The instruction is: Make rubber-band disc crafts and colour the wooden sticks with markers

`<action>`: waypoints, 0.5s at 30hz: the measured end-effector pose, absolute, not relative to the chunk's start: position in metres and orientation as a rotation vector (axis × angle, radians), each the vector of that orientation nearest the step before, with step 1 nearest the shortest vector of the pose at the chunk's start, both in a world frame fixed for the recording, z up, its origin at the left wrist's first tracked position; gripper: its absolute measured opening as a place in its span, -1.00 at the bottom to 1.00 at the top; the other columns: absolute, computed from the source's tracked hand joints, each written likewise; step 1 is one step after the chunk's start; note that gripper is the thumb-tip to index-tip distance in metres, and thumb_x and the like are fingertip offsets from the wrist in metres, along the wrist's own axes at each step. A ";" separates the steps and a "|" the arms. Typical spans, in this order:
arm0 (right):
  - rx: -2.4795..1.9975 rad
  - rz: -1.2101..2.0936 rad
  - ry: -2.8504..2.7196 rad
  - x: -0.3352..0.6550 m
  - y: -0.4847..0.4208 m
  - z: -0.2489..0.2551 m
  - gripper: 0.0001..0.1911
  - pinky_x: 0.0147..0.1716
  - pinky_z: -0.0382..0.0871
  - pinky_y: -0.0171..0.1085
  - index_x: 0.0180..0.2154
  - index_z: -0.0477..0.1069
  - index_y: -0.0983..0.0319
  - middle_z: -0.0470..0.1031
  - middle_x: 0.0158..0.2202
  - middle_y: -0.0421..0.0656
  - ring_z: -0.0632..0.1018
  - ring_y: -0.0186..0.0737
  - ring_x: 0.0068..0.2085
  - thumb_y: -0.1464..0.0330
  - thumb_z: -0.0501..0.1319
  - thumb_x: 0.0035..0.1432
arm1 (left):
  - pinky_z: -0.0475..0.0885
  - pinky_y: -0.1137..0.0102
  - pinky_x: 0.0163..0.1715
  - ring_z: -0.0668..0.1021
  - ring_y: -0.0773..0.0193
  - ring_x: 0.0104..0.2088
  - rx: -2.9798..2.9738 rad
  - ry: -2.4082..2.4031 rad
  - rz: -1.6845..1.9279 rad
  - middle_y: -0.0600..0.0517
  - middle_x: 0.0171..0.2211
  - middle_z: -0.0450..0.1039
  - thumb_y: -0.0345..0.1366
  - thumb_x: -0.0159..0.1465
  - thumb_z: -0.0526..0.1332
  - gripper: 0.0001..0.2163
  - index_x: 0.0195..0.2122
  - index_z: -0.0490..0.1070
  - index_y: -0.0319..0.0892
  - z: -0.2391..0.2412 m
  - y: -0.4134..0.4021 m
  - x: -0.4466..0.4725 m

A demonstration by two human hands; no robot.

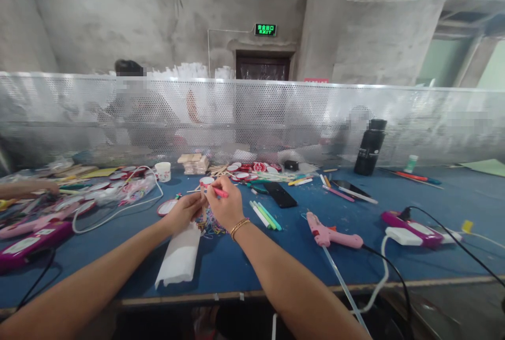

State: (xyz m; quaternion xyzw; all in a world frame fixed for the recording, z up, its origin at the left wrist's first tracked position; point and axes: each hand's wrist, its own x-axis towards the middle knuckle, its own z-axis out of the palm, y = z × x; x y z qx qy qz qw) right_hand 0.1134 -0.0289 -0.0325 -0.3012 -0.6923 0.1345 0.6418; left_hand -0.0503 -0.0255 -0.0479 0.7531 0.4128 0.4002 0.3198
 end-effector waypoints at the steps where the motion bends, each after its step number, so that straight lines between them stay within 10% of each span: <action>1: -0.689 0.306 -1.574 0.114 -0.029 -0.032 -0.88 -0.39 0.28 -0.31 -0.42 0.28 0.18 0.41 -0.47 -0.25 0.43 -0.29 -0.43 0.33 0.13 0.18 | 0.06 0.45 -0.63 0.18 0.42 -0.66 1.980 1.086 1.051 0.19 -0.67 0.14 0.15 0.28 0.03 -0.56 -0.45 0.21 -0.16 -0.048 -0.025 -0.050; 15: -0.687 0.321 -1.576 0.113 -0.029 -0.033 -0.88 -0.37 0.30 -0.31 -0.41 0.28 0.18 0.41 -0.46 -0.24 0.44 -0.29 -0.42 0.32 0.12 0.18 | 0.05 0.45 -0.63 0.17 0.43 -0.65 1.974 1.067 1.051 0.19 -0.67 0.13 0.18 0.26 0.05 -0.54 -0.47 0.20 -0.15 -0.048 -0.027 -0.049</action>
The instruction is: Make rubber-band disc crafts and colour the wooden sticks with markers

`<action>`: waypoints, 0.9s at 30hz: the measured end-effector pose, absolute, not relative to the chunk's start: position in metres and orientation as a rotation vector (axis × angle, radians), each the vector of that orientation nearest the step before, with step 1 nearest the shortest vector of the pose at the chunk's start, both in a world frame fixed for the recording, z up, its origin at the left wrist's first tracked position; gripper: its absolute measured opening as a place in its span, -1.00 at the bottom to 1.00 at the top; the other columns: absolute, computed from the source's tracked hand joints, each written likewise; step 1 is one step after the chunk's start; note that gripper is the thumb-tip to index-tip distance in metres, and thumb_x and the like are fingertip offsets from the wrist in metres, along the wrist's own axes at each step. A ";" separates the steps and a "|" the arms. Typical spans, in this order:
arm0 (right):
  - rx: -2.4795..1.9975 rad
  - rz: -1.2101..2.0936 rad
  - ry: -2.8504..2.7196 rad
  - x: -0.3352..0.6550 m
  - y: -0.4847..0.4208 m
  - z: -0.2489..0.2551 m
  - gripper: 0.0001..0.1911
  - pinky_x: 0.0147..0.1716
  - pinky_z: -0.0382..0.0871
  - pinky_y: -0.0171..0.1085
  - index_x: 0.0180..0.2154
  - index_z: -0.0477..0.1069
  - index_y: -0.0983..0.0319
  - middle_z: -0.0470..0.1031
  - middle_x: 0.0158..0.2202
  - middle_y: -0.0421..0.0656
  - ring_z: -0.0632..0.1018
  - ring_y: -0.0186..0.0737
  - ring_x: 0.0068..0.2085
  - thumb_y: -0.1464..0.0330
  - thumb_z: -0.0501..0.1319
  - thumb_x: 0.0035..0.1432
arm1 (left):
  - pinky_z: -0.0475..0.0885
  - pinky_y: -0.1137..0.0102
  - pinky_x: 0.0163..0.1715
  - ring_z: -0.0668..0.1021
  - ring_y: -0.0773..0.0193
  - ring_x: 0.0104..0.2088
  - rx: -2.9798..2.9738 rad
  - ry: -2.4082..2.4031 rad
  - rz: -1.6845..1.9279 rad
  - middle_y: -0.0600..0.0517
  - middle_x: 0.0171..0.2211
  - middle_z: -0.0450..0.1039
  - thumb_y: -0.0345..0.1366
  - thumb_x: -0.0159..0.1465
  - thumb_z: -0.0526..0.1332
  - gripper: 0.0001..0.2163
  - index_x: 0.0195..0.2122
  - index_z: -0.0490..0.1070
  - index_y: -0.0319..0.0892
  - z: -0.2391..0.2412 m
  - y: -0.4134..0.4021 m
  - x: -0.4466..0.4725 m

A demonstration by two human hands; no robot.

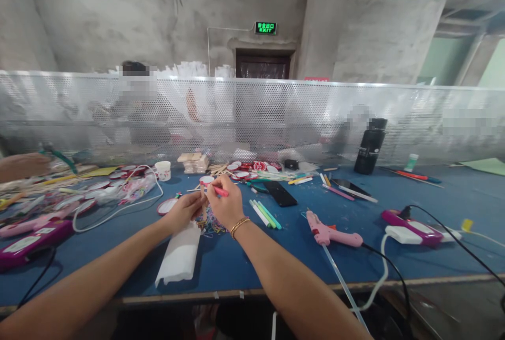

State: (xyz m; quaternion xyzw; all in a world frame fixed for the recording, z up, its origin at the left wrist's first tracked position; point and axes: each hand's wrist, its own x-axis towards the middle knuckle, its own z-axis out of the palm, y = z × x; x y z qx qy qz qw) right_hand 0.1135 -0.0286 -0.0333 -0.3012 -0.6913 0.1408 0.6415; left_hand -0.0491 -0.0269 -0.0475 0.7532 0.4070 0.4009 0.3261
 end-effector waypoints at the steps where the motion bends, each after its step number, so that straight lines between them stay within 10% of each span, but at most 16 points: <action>1: -0.682 0.327 -1.578 0.113 -0.029 -0.033 -0.88 -0.37 0.31 -0.31 -0.41 0.28 0.18 0.41 -0.46 -0.24 0.44 -0.29 -0.42 0.32 0.12 0.18 | 0.05 0.45 -0.63 0.17 0.43 -0.65 1.973 1.063 1.052 0.19 -0.67 0.13 0.17 0.26 0.05 -0.55 -0.46 0.21 -0.16 -0.048 -0.027 -0.049; 27: -0.667 0.315 -1.598 0.113 -0.028 -0.034 -0.90 -0.35 0.31 -0.30 -0.40 0.28 0.17 0.40 -0.46 -0.25 0.44 -0.28 -0.41 0.33 0.12 0.18 | 0.05 0.46 -0.63 0.18 0.44 -0.66 1.957 1.063 1.058 0.19 -0.67 0.14 0.16 0.26 0.07 -0.56 -0.44 0.22 -0.17 -0.050 -0.025 -0.049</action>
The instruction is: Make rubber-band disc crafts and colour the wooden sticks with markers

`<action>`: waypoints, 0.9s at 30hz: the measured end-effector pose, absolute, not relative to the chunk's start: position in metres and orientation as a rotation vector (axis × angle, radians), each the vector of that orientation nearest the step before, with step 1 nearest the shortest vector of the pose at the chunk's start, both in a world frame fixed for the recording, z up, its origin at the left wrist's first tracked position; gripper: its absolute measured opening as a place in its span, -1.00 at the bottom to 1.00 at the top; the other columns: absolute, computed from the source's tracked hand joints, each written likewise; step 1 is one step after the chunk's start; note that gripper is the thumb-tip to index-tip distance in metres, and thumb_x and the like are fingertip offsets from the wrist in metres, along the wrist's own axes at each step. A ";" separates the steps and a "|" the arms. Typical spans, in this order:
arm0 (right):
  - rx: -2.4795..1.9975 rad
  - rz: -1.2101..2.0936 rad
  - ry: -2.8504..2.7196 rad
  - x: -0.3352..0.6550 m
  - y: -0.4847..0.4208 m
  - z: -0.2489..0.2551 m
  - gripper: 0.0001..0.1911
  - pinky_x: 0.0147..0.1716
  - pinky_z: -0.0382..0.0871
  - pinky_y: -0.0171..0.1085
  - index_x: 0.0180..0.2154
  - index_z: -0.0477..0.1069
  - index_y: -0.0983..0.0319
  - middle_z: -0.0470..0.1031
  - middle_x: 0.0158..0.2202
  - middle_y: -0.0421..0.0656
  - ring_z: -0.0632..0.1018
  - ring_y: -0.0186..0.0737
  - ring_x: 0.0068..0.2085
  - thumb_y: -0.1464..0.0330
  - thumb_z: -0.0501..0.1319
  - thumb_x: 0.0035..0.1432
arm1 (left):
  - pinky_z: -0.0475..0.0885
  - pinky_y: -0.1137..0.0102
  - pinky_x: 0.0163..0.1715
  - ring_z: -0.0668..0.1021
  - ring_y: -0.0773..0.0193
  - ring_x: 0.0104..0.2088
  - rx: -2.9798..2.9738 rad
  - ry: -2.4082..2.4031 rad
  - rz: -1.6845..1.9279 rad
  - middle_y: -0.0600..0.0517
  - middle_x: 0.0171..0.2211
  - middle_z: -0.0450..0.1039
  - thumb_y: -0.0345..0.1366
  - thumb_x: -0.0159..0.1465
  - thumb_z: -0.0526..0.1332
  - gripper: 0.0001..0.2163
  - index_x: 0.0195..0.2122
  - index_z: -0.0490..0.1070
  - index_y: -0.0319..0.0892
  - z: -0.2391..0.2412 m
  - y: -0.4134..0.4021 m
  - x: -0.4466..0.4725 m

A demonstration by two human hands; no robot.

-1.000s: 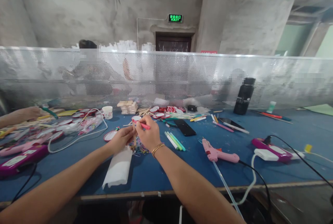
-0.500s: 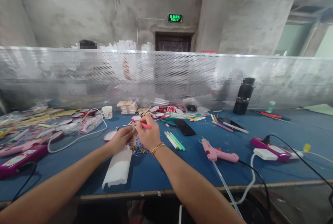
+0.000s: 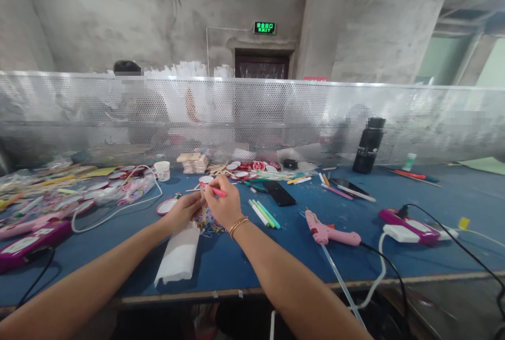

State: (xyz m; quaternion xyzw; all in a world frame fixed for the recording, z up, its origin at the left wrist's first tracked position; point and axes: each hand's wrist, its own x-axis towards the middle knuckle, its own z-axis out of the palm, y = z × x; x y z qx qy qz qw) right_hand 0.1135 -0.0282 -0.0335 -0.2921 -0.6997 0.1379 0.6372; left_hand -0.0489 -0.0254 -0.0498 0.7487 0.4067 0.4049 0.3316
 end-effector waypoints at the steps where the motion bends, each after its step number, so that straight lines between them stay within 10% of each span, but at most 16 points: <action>1: -0.666 0.311 -1.602 0.113 -0.028 -0.034 -0.90 -0.34 0.31 -0.30 -0.40 0.28 0.17 0.41 -0.46 -0.25 0.45 -0.28 -0.41 0.33 0.12 0.18 | 0.05 0.46 -0.63 0.18 0.43 -0.66 1.956 1.061 1.058 0.19 -0.67 0.15 0.15 0.27 0.07 -0.56 -0.43 0.23 -0.17 -0.050 -0.025 -0.049; 27: -0.688 0.323 -1.598 0.113 -0.030 -0.033 -0.88 -0.38 0.30 -0.31 -0.41 0.29 0.18 0.42 -0.46 -0.24 0.44 -0.28 -0.42 0.32 0.12 0.18 | 0.05 0.45 -0.63 0.17 0.43 -0.66 1.967 1.071 1.046 0.19 -0.68 0.14 0.13 0.27 0.06 -0.58 -0.45 0.22 -0.15 -0.047 -0.027 -0.049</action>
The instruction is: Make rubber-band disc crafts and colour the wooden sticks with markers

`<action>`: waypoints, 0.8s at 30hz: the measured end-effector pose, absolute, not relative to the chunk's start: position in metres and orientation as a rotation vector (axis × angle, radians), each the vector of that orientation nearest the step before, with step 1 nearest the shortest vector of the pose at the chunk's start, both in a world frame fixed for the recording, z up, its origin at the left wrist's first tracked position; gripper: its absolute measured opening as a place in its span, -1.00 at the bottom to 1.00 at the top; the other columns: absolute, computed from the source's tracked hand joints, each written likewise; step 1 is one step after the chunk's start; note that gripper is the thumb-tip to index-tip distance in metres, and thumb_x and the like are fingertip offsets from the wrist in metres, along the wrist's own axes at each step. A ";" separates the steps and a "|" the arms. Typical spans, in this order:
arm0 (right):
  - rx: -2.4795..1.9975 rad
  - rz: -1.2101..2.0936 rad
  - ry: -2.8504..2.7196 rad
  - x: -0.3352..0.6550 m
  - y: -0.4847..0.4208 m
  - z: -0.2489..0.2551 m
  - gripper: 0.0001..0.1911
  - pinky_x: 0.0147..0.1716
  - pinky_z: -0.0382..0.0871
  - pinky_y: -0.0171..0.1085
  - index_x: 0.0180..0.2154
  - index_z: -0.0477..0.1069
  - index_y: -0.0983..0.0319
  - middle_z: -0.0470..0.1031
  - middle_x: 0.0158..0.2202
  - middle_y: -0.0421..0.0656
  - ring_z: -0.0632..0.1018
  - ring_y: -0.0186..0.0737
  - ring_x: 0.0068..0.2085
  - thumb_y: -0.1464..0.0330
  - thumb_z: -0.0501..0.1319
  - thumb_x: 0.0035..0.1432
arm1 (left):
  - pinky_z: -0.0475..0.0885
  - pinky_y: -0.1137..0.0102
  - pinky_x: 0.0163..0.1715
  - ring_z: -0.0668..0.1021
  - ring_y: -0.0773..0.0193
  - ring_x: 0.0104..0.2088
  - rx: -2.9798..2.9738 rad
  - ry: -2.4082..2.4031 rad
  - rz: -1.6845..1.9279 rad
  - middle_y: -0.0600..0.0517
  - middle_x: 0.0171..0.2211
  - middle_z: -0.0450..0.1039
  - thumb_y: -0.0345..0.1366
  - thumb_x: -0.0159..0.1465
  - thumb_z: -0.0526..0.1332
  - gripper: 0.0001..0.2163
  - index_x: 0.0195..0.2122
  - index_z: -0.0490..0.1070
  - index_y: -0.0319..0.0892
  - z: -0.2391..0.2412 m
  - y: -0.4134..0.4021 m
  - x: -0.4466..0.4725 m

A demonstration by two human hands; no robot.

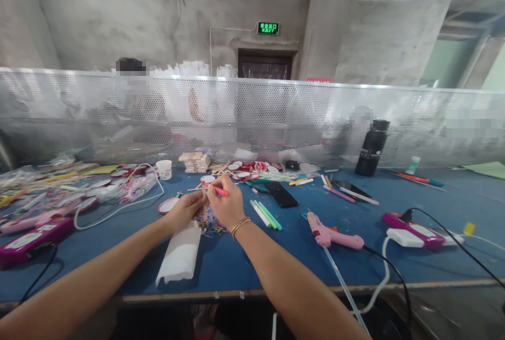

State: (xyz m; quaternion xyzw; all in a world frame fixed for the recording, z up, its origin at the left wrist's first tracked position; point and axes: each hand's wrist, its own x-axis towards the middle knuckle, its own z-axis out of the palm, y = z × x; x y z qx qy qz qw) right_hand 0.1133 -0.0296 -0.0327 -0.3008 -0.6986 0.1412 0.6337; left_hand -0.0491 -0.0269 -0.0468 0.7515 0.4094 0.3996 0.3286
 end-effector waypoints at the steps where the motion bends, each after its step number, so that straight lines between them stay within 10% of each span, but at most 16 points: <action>1: -0.695 0.316 -1.590 0.114 -0.029 -0.033 -0.88 -0.39 0.29 -0.31 -0.41 0.29 0.18 0.42 -0.46 -0.24 0.44 -0.28 -0.42 0.32 0.11 0.19 | 0.05 0.45 -0.63 0.17 0.43 -0.66 1.960 1.065 1.046 0.19 -0.68 0.14 0.13 0.27 0.07 -0.58 -0.45 0.22 -0.15 -0.047 -0.027 -0.049; 24: -0.676 0.289 -1.587 0.113 -0.027 -0.034 -0.88 -0.38 0.28 -0.31 -0.42 0.26 0.18 0.40 -0.47 -0.25 0.43 -0.29 -0.42 0.34 0.12 0.18 | 0.05 0.46 -0.63 0.17 0.43 -0.66 1.984 1.085 1.040 0.19 -0.68 0.15 0.12 0.29 0.04 -0.58 -0.44 0.22 -0.16 -0.049 -0.025 -0.050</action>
